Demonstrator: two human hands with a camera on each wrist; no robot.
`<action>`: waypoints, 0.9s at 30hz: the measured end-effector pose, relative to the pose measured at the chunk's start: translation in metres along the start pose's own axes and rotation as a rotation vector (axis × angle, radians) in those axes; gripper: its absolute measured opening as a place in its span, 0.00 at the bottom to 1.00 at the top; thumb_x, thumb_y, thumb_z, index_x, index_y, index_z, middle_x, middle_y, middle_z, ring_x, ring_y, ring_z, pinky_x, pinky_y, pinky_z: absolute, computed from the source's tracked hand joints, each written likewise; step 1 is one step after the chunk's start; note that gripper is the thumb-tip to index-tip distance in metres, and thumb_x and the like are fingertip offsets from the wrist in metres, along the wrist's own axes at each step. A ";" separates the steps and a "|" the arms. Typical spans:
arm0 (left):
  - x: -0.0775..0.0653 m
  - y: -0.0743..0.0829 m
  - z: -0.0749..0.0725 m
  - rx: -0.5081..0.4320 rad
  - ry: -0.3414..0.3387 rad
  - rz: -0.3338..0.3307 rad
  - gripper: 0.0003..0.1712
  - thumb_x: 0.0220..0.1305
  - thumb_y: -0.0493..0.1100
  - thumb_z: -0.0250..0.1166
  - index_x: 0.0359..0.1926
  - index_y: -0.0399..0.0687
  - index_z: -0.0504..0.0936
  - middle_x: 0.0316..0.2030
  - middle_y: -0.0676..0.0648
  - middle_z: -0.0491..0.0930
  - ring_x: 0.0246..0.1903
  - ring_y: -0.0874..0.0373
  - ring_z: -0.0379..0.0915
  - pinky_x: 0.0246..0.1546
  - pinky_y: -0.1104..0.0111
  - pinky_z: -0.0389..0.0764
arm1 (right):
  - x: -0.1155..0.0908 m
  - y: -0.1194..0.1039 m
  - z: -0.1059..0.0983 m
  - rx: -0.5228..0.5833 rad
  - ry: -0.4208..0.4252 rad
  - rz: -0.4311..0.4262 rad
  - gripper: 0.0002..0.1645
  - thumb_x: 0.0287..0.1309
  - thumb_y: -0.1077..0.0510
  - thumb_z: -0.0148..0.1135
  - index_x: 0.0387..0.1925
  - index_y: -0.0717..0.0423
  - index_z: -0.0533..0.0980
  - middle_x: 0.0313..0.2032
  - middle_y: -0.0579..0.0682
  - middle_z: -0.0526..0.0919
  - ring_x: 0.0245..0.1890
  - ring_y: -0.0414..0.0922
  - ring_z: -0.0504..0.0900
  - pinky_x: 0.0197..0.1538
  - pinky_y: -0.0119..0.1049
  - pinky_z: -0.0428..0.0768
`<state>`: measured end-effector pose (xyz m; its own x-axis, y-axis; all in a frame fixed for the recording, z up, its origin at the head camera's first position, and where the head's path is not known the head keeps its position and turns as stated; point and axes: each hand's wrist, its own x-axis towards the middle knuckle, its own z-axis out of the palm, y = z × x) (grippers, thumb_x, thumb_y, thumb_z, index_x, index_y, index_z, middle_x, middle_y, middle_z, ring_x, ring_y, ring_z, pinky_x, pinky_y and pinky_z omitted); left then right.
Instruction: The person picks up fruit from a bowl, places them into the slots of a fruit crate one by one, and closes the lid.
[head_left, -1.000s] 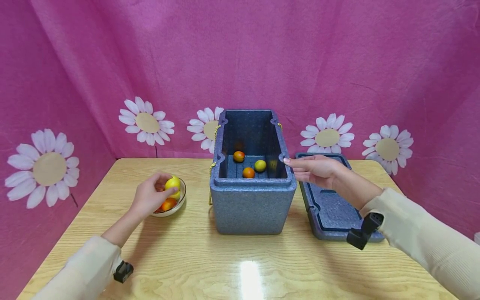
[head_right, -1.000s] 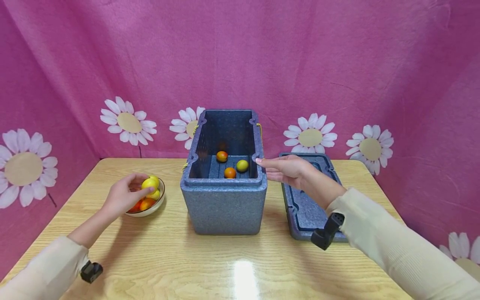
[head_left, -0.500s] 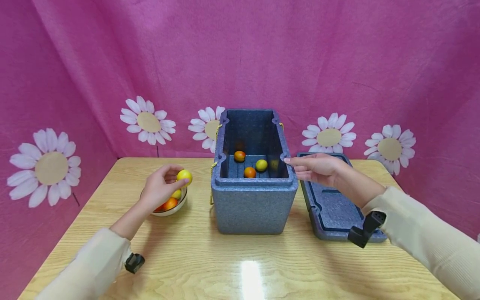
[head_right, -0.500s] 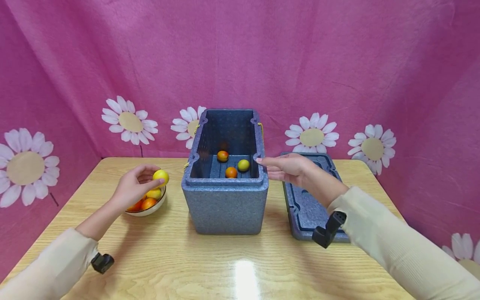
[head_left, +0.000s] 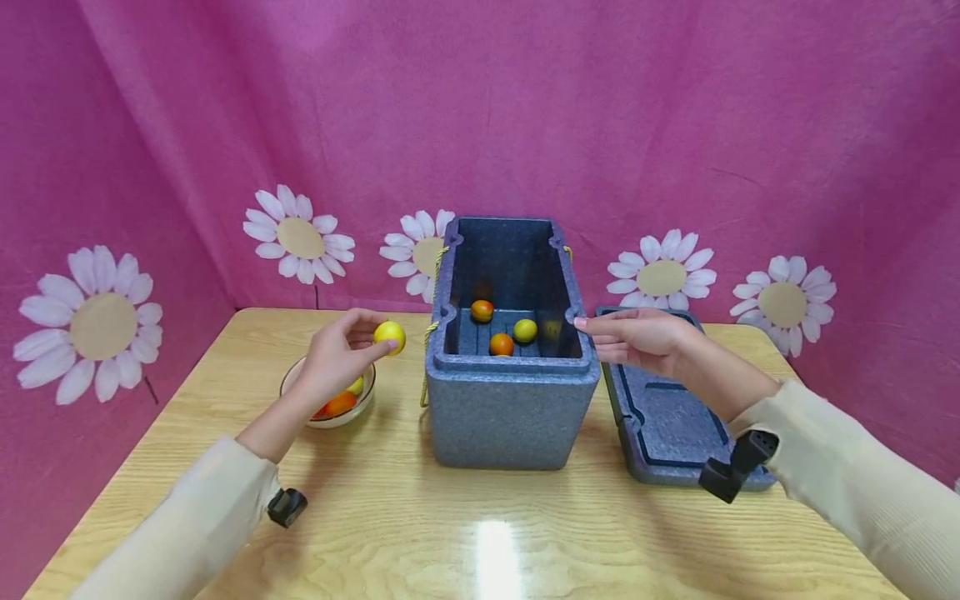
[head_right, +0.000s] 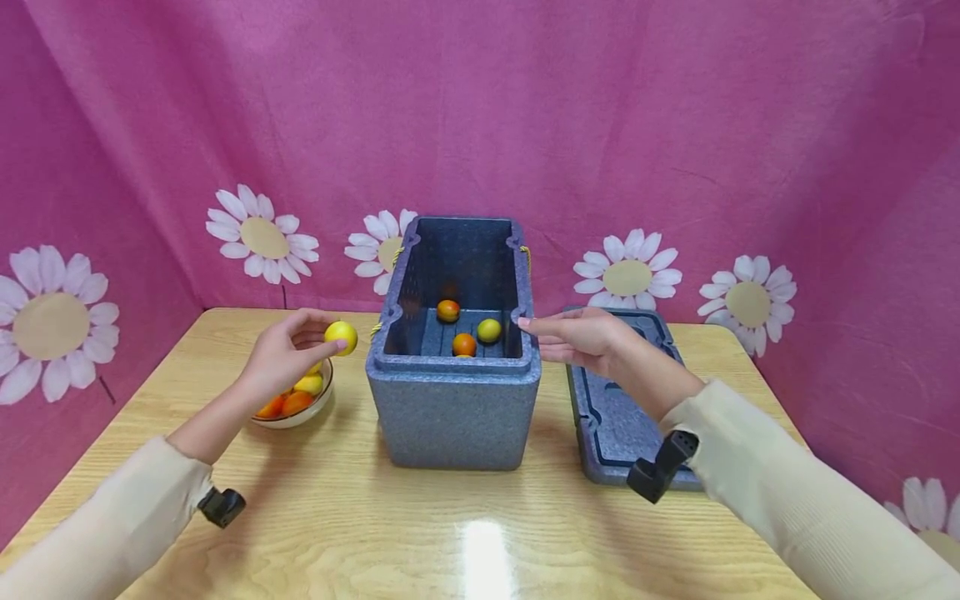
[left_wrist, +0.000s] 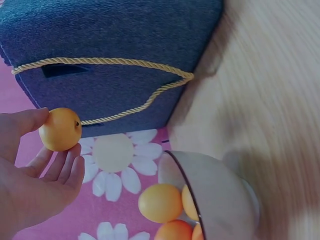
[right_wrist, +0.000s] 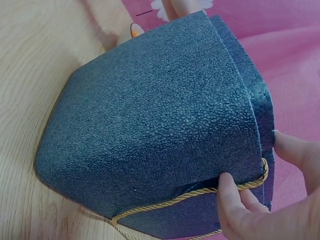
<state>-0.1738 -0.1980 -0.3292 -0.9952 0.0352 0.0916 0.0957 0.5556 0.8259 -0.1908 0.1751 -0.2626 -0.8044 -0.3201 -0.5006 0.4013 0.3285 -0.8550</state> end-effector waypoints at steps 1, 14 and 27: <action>0.001 0.002 0.000 -0.004 0.004 0.005 0.25 0.62 0.43 0.66 0.58 0.41 0.73 0.54 0.38 0.78 0.53 0.45 0.76 0.58 0.55 0.77 | 0.000 0.000 0.000 -0.005 0.003 -0.004 0.51 0.67 0.45 0.54 0.74 0.66 0.38 0.75 0.61 0.49 0.75 0.53 0.54 0.69 0.39 0.64; 0.013 0.028 -0.005 -0.045 0.047 0.082 0.22 0.61 0.42 0.66 0.55 0.41 0.74 0.52 0.39 0.80 0.51 0.47 0.78 0.57 0.58 0.79 | 0.001 0.001 0.001 -0.027 0.007 -0.029 0.50 0.66 0.44 0.55 0.73 0.68 0.43 0.75 0.61 0.51 0.74 0.54 0.56 0.69 0.40 0.64; 0.023 0.052 -0.007 -0.086 0.041 0.130 0.22 0.60 0.42 0.67 0.54 0.42 0.75 0.51 0.40 0.81 0.51 0.49 0.79 0.56 0.59 0.79 | 0.002 0.005 -0.002 -0.055 0.001 -0.046 0.48 0.66 0.42 0.54 0.73 0.67 0.47 0.74 0.60 0.53 0.72 0.52 0.58 0.66 0.37 0.66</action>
<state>-0.1916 -0.1735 -0.2802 -0.9728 0.0671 0.2219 0.2267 0.4754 0.8501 -0.1913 0.1775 -0.2673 -0.8215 -0.3354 -0.4611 0.3393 0.3623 -0.8681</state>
